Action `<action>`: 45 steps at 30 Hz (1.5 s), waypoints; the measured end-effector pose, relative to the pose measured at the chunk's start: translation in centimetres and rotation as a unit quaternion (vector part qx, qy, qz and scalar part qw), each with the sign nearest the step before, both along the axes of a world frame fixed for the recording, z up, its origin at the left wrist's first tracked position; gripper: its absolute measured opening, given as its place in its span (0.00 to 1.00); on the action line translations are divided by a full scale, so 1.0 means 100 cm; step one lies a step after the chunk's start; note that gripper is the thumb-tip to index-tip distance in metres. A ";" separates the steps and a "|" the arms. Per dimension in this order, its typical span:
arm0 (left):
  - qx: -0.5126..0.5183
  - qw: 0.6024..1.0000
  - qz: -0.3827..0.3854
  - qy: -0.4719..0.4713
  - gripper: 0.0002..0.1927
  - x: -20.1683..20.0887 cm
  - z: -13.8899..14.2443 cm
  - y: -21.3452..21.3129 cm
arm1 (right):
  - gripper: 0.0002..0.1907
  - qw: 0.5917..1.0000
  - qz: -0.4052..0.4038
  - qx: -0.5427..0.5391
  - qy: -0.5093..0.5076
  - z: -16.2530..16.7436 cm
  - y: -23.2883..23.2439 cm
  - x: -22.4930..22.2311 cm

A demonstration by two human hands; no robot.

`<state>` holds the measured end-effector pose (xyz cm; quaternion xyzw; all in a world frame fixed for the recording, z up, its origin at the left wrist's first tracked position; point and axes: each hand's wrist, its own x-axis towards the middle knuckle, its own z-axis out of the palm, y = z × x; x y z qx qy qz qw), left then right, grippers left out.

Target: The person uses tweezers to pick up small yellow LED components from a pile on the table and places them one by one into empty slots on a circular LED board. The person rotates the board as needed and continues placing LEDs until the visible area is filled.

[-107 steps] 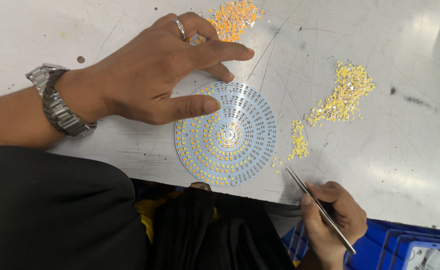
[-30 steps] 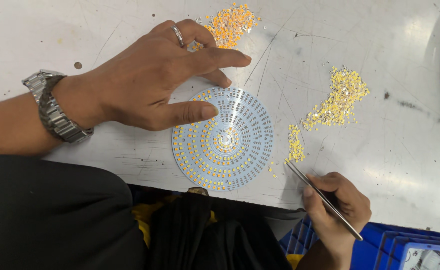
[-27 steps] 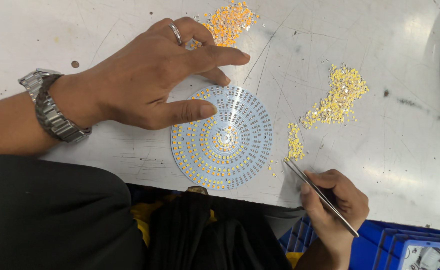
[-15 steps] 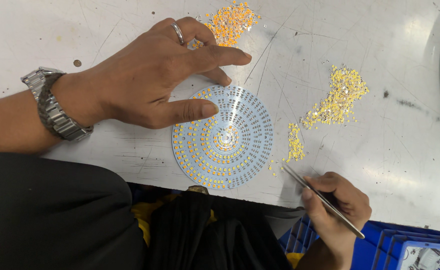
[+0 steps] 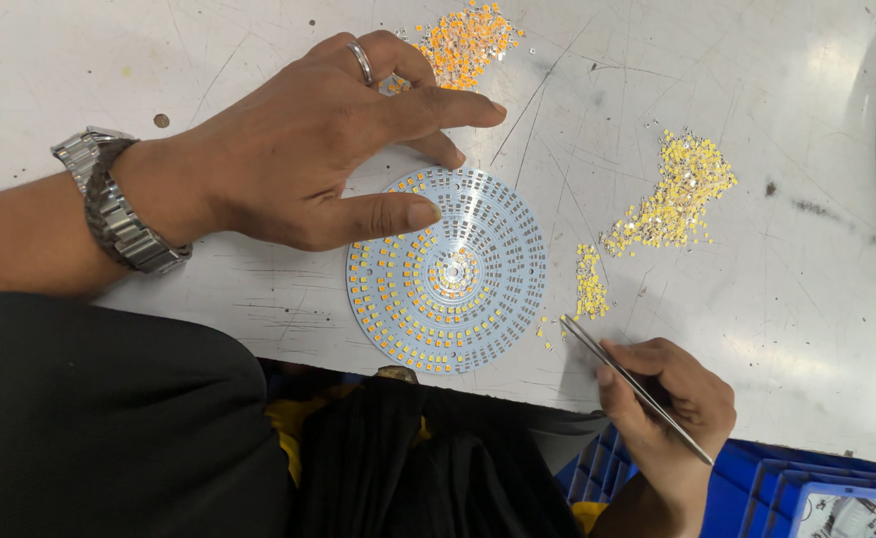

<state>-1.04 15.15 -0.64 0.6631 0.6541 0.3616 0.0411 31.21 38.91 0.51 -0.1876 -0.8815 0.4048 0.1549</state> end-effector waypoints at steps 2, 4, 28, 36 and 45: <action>0.000 1.000 0.000 -0.003 0.35 0.000 0.001 0.000 | 0.08 1.000 0.000 0.011 -0.003 0.000 0.000 -0.002; -0.001 1.000 -0.001 -0.012 0.34 0.000 0.002 0.000 | 0.08 1.000 0.002 -0.003 -0.004 0.000 0.001 -0.005; -0.013 0.999 0.007 -0.032 0.34 0.001 0.004 0.001 | 0.07 0.993 0.082 -0.079 0.035 0.000 0.004 -0.026; -0.001 1.000 0.003 -0.013 0.34 0.000 0.001 0.001 | 0.06 0.999 0.035 -0.031 0.005 -0.003 0.013 -0.001; 0.006 1.000 0.006 0.006 0.35 -0.001 -0.001 0.001 | 0.09 0.997 0.075 -0.015 0.008 0.003 0.003 -0.014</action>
